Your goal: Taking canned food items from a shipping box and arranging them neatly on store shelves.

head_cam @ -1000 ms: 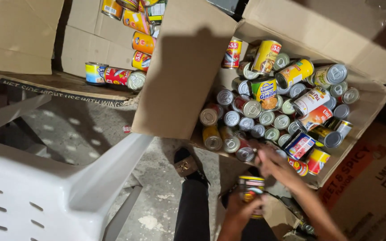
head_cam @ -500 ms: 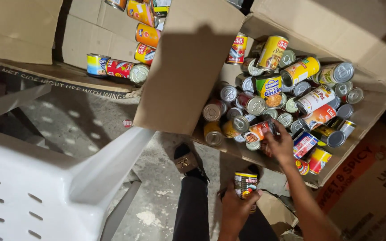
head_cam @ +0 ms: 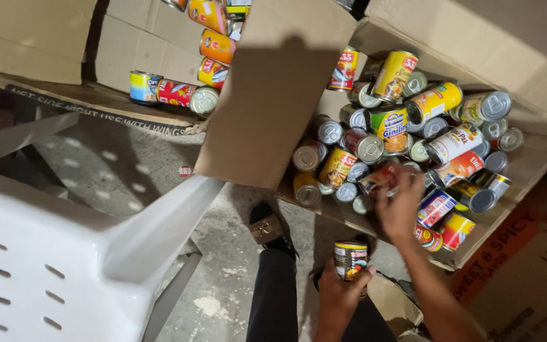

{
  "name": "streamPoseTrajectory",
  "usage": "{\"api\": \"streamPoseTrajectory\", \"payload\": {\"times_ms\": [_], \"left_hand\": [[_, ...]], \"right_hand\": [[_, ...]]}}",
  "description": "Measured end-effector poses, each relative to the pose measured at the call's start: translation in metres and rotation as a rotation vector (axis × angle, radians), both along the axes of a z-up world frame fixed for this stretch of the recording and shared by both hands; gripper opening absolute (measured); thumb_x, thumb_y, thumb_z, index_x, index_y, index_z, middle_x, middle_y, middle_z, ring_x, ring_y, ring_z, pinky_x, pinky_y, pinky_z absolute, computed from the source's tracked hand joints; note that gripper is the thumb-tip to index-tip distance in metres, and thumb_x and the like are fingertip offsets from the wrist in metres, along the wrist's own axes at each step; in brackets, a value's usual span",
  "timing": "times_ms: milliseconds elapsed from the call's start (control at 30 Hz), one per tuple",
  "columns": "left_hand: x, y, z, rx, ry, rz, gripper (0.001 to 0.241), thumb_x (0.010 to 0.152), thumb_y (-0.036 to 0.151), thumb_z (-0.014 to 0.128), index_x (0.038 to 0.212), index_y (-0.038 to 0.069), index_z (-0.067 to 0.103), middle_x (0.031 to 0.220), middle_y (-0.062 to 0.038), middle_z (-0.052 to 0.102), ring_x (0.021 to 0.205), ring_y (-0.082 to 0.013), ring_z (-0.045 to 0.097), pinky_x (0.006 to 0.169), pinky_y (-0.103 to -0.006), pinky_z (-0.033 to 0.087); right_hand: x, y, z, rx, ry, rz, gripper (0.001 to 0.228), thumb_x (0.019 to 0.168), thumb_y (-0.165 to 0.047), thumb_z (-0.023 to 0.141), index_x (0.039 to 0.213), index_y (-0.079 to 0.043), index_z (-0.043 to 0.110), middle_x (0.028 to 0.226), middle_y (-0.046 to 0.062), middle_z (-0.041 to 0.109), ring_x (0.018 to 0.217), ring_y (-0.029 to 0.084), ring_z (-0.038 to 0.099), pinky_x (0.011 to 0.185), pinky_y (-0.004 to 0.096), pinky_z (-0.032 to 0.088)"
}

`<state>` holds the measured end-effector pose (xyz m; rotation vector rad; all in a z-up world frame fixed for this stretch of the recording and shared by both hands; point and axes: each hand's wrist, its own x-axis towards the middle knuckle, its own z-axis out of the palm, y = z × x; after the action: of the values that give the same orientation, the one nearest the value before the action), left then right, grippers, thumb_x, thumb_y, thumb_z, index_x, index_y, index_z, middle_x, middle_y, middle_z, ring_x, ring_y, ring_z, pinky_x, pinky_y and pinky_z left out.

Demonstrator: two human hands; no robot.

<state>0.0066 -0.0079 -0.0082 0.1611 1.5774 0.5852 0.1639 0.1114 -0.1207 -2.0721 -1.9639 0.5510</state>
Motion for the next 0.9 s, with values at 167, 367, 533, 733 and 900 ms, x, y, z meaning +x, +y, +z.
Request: {"api": "streamPoseTrajectory", "payload": {"times_ms": [167,367,533,733,900], "left_hand": [[-0.008,0.014,0.006,-0.002,0.004,0.273,0.048,0.075,0.021,0.087,0.114,0.004,0.064,0.085,-0.005,0.074,0.068,-0.0141,0.065,0.061,-0.0312,0.054],[-0.012,0.007,-0.012,-0.033,0.163,0.414,0.048,0.075,0.018,0.086,0.115,0.002,0.065,0.090,-0.005,0.074,0.074,-0.0132,0.068,0.065,-0.0292,0.057],[-0.013,0.021,0.004,-0.125,0.138,0.404,0.049,0.073,0.018,0.087,0.114,0.004,0.065,0.089,-0.005,0.074,0.073,-0.0134,0.068,0.064,-0.0304,0.056],[-0.014,0.022,0.003,-0.060,0.084,0.398,0.048,0.074,0.017,0.087,0.114,0.003,0.065,0.090,-0.004,0.075,0.075,-0.0121,0.068,0.066,-0.0290,0.057],[-0.010,0.019,0.001,-0.019,-0.019,0.461,0.047,0.077,0.014,0.087,0.116,0.002,0.066,0.090,-0.004,0.073,0.074,-0.0118,0.065,0.065,-0.0281,0.054]], "right_hand": [[-0.092,-0.003,0.023,-0.794,0.840,-0.123,0.060,0.078,-0.022,0.073,0.135,-0.016,0.054,0.132,0.009,0.057,0.123,0.030,0.056,0.092,0.046,0.053],[-0.123,0.016,0.040,-0.403,0.401,0.199,0.042,0.091,-0.034,0.068,0.132,-0.026,0.063,0.134,0.013,0.059,0.116,0.033,0.063,0.094,0.049,0.055],[-0.064,-0.015,0.009,-0.068,-0.054,0.046,0.048,0.085,-0.031,0.077,0.130,-0.017,0.068,0.137,0.021,0.048,0.117,0.039,0.048,0.101,0.055,0.037],[0.040,-0.047,-0.031,0.118,0.054,-0.246,0.051,0.104,-0.026,0.072,0.147,-0.007,0.052,0.143,0.019,0.050,0.136,0.038,0.045,0.118,0.051,0.037],[0.095,-0.055,-0.054,-0.258,0.103,-0.425,0.057,0.095,-0.026,0.073,0.143,-0.002,0.052,0.119,0.021,0.063,0.107,0.037,0.061,0.095,0.046,0.050]]}}
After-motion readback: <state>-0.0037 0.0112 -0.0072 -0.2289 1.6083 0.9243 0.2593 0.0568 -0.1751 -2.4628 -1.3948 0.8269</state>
